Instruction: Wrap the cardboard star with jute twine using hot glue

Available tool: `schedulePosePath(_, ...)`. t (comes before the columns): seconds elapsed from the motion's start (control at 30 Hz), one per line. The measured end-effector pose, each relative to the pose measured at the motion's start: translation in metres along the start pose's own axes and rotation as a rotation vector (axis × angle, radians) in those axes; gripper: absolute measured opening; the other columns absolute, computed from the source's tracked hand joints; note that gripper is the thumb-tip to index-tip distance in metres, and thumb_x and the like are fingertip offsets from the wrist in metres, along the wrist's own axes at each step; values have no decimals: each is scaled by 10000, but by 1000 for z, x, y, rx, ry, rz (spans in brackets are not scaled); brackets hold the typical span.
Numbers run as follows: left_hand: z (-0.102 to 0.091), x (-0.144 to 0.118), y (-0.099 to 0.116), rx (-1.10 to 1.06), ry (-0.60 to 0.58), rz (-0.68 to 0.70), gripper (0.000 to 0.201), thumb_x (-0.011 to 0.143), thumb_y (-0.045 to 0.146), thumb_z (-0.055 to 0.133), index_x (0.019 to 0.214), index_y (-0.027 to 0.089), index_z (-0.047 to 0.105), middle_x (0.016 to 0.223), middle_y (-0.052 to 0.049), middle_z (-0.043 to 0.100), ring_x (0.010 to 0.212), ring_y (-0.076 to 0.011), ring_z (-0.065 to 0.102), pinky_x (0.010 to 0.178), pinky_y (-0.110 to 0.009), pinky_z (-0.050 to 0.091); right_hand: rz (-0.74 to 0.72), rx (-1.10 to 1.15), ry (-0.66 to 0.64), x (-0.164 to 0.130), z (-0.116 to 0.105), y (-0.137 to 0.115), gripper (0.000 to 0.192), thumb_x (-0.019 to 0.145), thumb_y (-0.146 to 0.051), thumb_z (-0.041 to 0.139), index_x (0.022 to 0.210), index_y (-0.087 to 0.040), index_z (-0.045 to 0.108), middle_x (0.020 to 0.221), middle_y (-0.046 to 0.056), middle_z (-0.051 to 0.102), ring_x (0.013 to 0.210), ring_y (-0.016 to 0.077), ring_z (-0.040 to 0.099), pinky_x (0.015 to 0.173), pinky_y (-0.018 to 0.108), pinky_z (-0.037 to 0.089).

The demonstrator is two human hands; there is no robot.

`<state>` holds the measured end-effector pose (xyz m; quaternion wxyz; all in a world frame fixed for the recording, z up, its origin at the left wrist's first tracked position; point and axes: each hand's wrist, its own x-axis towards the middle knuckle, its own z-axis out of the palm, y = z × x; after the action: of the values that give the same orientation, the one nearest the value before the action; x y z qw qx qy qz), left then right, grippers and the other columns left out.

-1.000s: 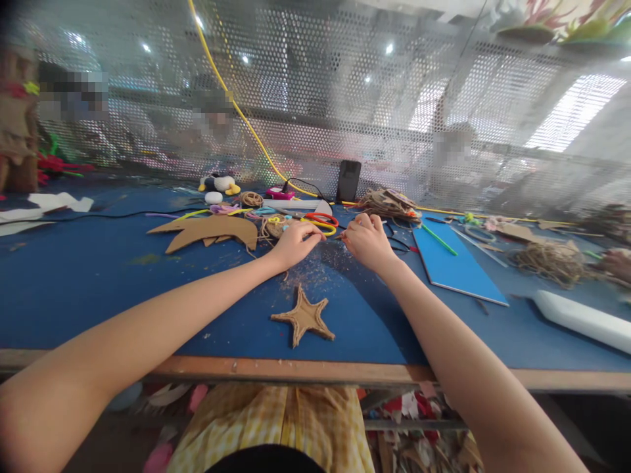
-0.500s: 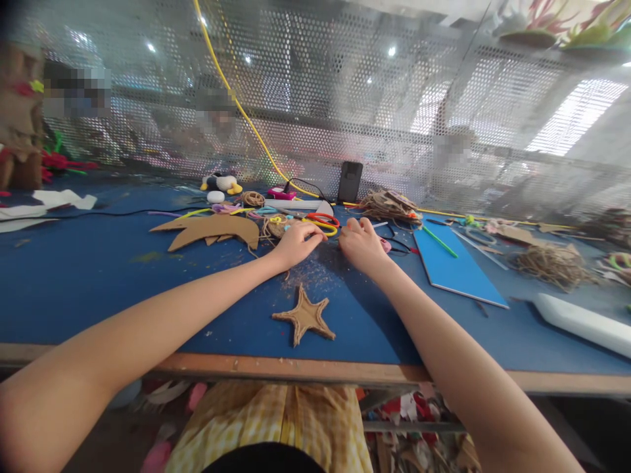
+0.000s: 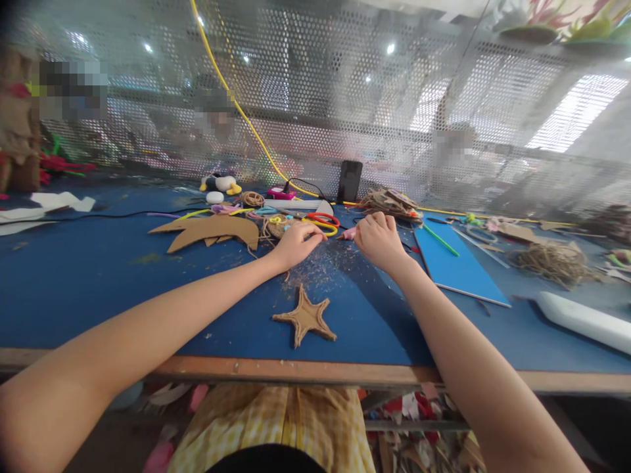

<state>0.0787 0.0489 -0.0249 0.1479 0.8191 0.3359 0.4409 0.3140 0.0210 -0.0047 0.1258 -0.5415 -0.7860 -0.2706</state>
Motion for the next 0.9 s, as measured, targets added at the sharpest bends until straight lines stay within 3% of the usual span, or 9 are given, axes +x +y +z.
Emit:
schedulePosePath(0.23,0,-1,0,1,-2,-6,208,888,125,593,795,190,767,924,-40,800,997,-232,707,993,-417,509,-86,150,-75,-2,0,2,259,967,-340,517,908,-243,750,998,69,753,1093,303,463,928,446,295)
schedulePosePath(0.47,-1,-1,1,7,-11,-7,211,888,124,585,803,188,767,924,-35,797,967,-218,714,990,-401,507,-141,234,-128,-4,6,3,211,905,-290,553,841,-242,748,986,70,761,1103,306,484,940,457,300)
schedulePosePath(0.7,-2,-2,3,15,-7,-9,210,887,130,587,794,188,766,915,-37,797,970,-228,711,997,-408,505,-57,354,-62,-2,17,-2,256,949,-251,430,936,-215,683,1094,114,734,1091,301,513,987,471,333)
schedulePosePath(0.9,-3,-2,3,9,-6,4,210,881,120,592,787,189,766,921,-37,792,967,-227,714,1000,-404,504,184,511,112,1,24,6,287,1008,-355,301,960,-218,548,1000,135,688,965,286,564,886,460,419)
